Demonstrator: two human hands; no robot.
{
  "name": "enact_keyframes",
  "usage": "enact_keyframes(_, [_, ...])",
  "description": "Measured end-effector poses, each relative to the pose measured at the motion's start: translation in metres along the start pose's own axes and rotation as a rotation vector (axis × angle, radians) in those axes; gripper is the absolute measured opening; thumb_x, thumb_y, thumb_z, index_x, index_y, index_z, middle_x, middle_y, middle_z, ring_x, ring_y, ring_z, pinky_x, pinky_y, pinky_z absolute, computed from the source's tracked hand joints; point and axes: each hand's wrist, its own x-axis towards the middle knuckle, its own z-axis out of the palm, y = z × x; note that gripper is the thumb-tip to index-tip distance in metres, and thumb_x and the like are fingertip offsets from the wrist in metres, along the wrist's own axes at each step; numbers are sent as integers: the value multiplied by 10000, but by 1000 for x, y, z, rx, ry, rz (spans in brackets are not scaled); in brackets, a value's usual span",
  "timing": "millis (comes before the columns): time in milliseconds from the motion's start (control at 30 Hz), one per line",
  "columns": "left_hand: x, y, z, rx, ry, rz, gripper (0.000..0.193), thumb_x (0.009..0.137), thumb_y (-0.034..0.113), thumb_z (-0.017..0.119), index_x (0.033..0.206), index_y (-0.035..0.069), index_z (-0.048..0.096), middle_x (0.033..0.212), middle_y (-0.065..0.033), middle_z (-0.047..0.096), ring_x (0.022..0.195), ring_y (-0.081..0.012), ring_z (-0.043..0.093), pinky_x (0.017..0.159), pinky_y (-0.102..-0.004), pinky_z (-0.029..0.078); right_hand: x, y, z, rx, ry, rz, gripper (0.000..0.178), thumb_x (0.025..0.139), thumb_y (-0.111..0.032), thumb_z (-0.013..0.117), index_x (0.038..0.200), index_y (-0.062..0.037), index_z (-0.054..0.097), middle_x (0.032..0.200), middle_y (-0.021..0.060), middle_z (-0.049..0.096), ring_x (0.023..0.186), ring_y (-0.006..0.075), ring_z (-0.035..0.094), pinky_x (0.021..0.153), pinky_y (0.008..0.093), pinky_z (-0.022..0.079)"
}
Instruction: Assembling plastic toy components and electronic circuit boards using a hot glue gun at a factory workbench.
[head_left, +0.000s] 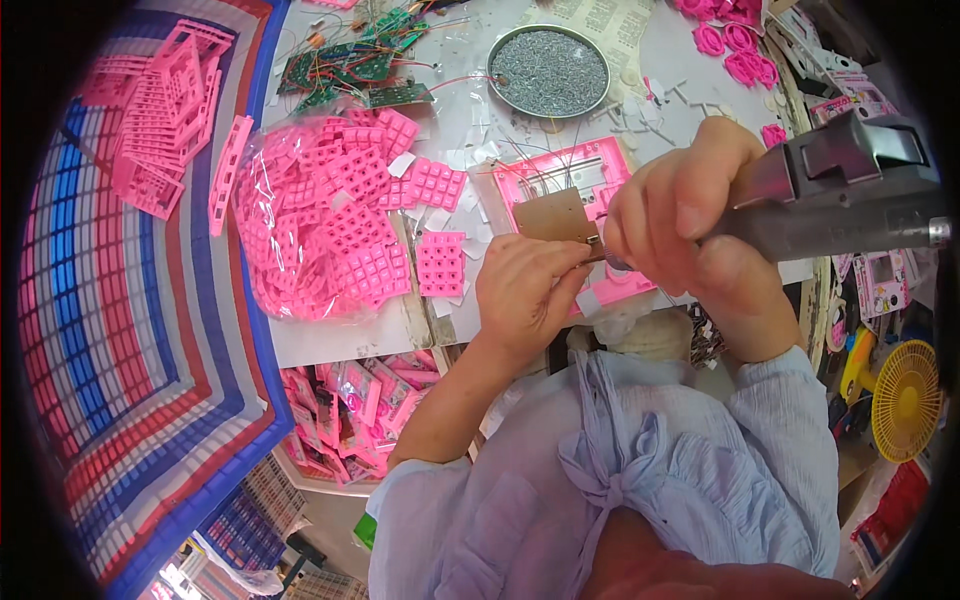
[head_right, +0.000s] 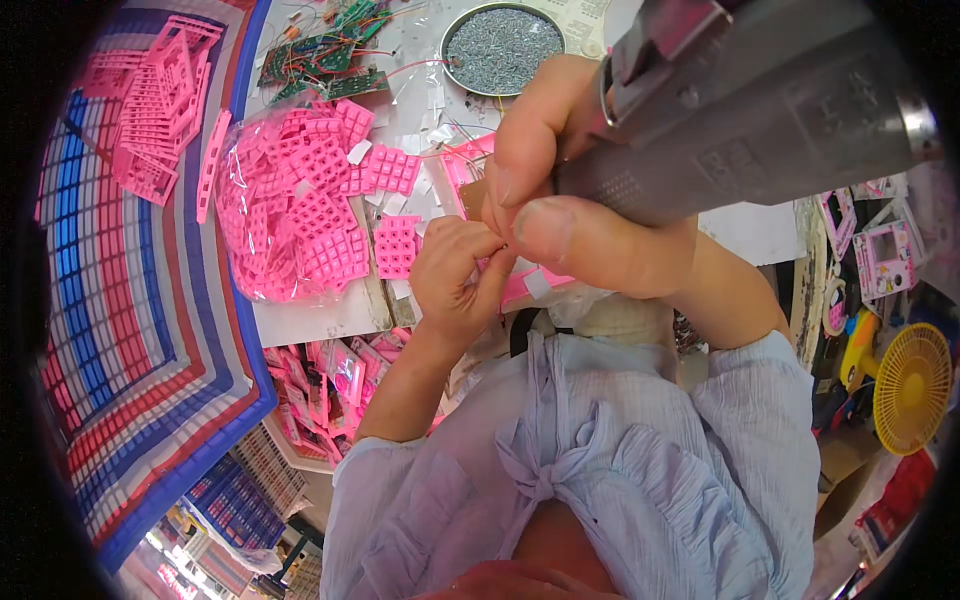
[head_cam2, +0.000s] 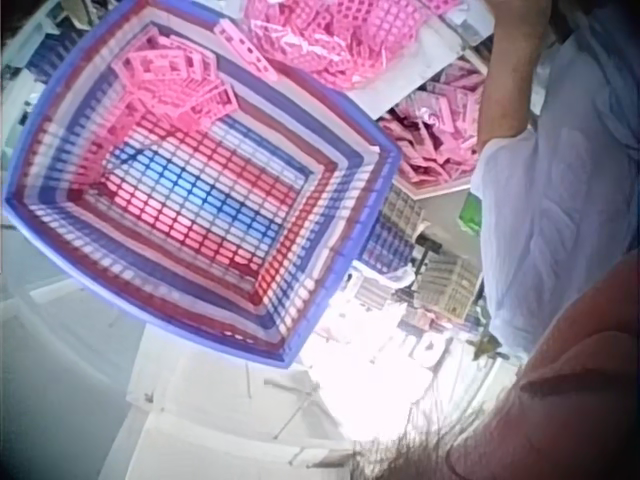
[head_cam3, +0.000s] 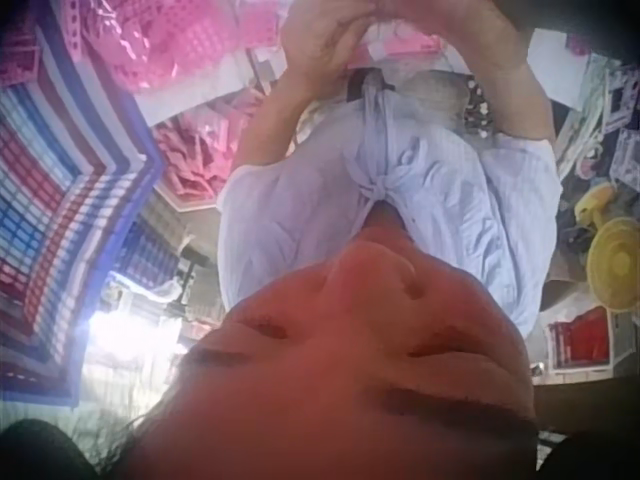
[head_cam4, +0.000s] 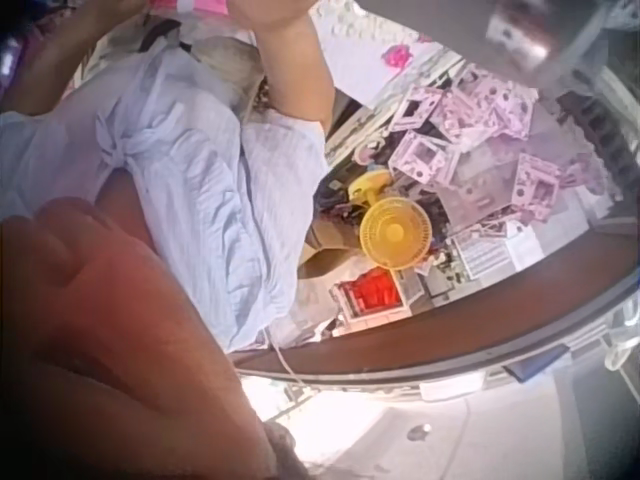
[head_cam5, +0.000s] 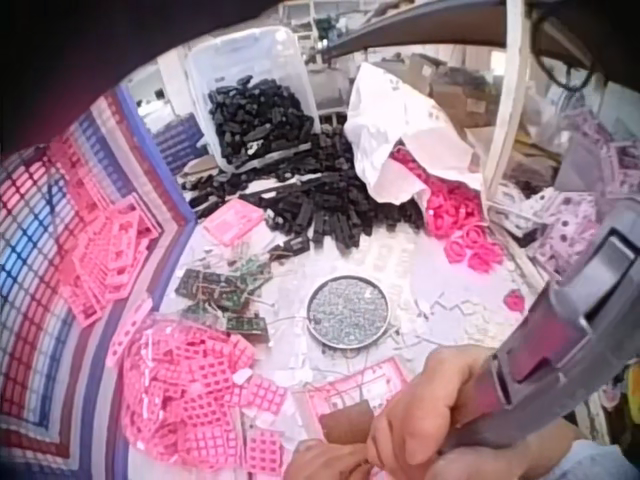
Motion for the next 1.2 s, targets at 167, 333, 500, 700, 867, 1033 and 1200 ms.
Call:
enact_keyframes(167, [-5,-4,-1,44,-27,31,227,771,43,782,965,81,671,903,-43,719,735,-220,645,752,-356,454,-10,3,-5,-116,-10,58,285,914,-256,715,971,-123,469,572,-19,464,499,106,435,509,285,369])
enact_keyframes(333, [-3,-5,-15,85,51,-112,129,808,28,744,896,65,657,843,-68,691,721,-245,636,668,-360,454,-13,13,-20,-195,4,3,223,947,-192,652,998,-93,459,620,4,480,500,90,406,485,276,331])
enact_keyframes(500, [3,-14,-24,201,-135,-121,151,892,59,658,756,48,593,705,-97,575,587,-276,521,589,-376,420,-14,39,-52,-230,19,45,180,957,-141,609,1010,-64,455,643,24,479,500,81,383,470,275,313])
enact_keyframes(700, [12,-28,-5,246,-275,41,202,815,97,694,706,65,527,696,-91,545,646,-304,541,569,-420,375,-16,55,-56,-328,27,71,175,947,-104,606,981,-49,443,671,48,503,528,93,423,523,286,394])
enact_keyframes(867, [9,-23,-2,293,-323,-35,150,782,150,716,756,92,581,767,-54,562,784,-269,574,681,-433,404,-17,61,-58,-391,-5,110,180,917,-54,626,943,-56,448,713,55,525,606,119,487,566,297,425])
enact_keyframes(1033, [4,-20,-8,239,-338,-122,110,775,132,719,807,96,620,796,-42,581,791,-254,578,744,-420,398,-22,67,-58,-569,-69,66,197,895,-19,640,932,-57,450,772,65,561,690,140,537,613,301,455])
enact_keyframes(1200, [3,-14,-16,172,-261,-150,114,774,81,738,851,95,655,807,-33,645,705,-216,573,757,-372,344,-14,48,-56,-383,25,241,202,934,-140,657,969,-59,475,691,44,545,582,102,488,529,292,414])
